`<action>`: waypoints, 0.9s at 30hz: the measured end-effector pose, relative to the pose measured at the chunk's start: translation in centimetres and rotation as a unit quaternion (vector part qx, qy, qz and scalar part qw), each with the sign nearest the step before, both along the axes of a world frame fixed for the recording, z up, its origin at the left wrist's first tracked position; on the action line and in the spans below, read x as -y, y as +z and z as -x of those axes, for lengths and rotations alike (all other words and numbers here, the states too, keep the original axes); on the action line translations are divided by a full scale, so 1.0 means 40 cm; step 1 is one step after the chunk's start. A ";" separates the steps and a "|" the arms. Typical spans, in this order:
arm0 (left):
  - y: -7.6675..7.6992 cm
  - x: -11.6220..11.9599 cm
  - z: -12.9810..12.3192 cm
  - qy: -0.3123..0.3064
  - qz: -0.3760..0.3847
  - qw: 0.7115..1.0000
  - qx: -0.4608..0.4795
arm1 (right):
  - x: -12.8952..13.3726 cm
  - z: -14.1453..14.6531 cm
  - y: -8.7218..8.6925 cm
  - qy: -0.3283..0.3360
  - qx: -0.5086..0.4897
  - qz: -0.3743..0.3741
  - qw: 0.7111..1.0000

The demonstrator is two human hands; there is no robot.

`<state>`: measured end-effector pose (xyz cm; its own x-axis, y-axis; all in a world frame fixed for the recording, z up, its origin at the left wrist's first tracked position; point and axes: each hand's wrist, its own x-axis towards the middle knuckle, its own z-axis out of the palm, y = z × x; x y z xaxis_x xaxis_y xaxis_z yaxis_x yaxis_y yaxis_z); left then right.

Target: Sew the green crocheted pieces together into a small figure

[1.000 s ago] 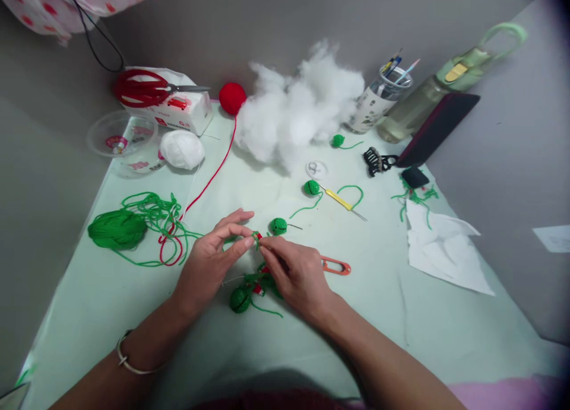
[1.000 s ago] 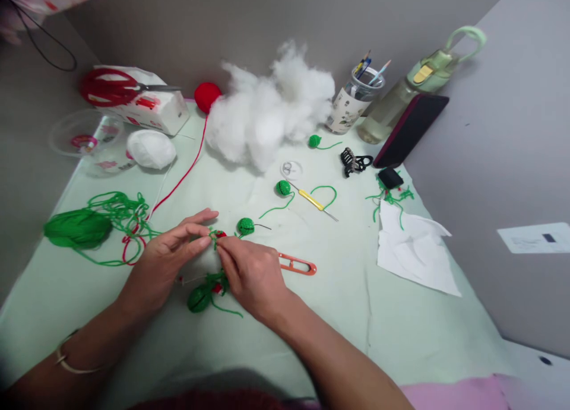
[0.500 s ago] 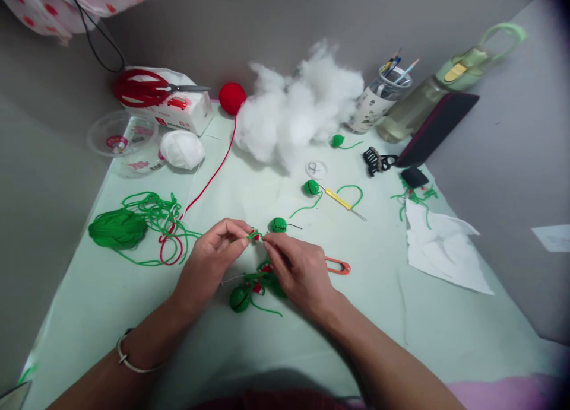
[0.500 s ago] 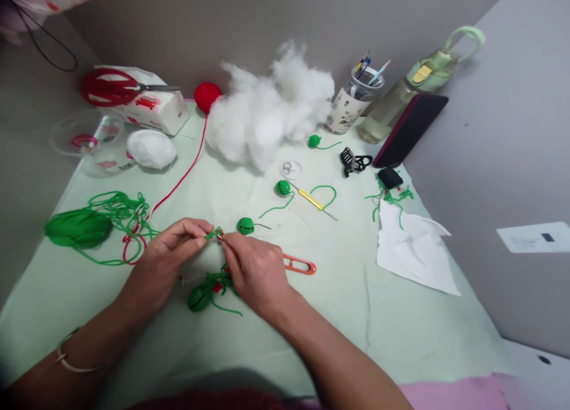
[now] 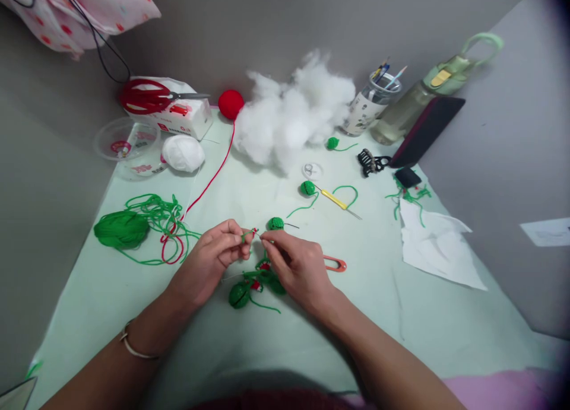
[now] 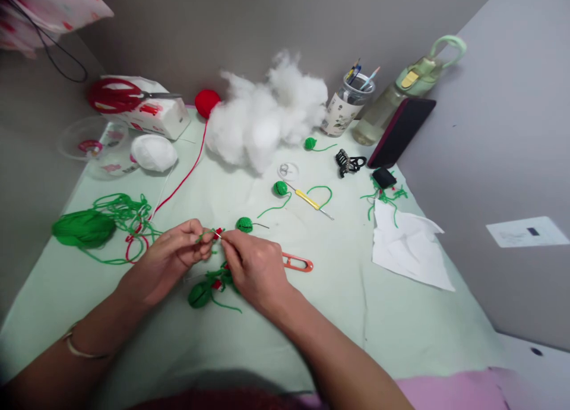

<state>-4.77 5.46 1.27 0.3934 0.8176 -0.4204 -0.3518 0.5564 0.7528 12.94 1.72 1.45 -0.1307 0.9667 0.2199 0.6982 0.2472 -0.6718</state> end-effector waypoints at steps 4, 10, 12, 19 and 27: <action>-0.001 -0.006 0.000 -0.002 0.004 0.999 0.034 | -0.002 -0.004 0.004 -0.012 -0.017 0.013 1.000; 0.004 -0.001 -0.001 0.029 -0.144 0.981 -0.129 | -0.003 -0.009 0.015 -0.016 -0.047 0.043 0.998; 0.003 0.003 -0.004 0.002 -0.149 0.977 -0.154 | -0.005 -0.009 0.021 -0.019 -0.075 0.051 0.996; -0.004 0.015 -0.019 -0.030 -0.135 0.977 -0.162 | -0.009 -0.016 0.048 -0.032 -0.246 0.071 0.966; 0.003 0.023 -0.020 -0.048 -0.141 0.980 -0.134 | -0.012 -0.014 0.050 -0.037 -0.288 0.103 0.951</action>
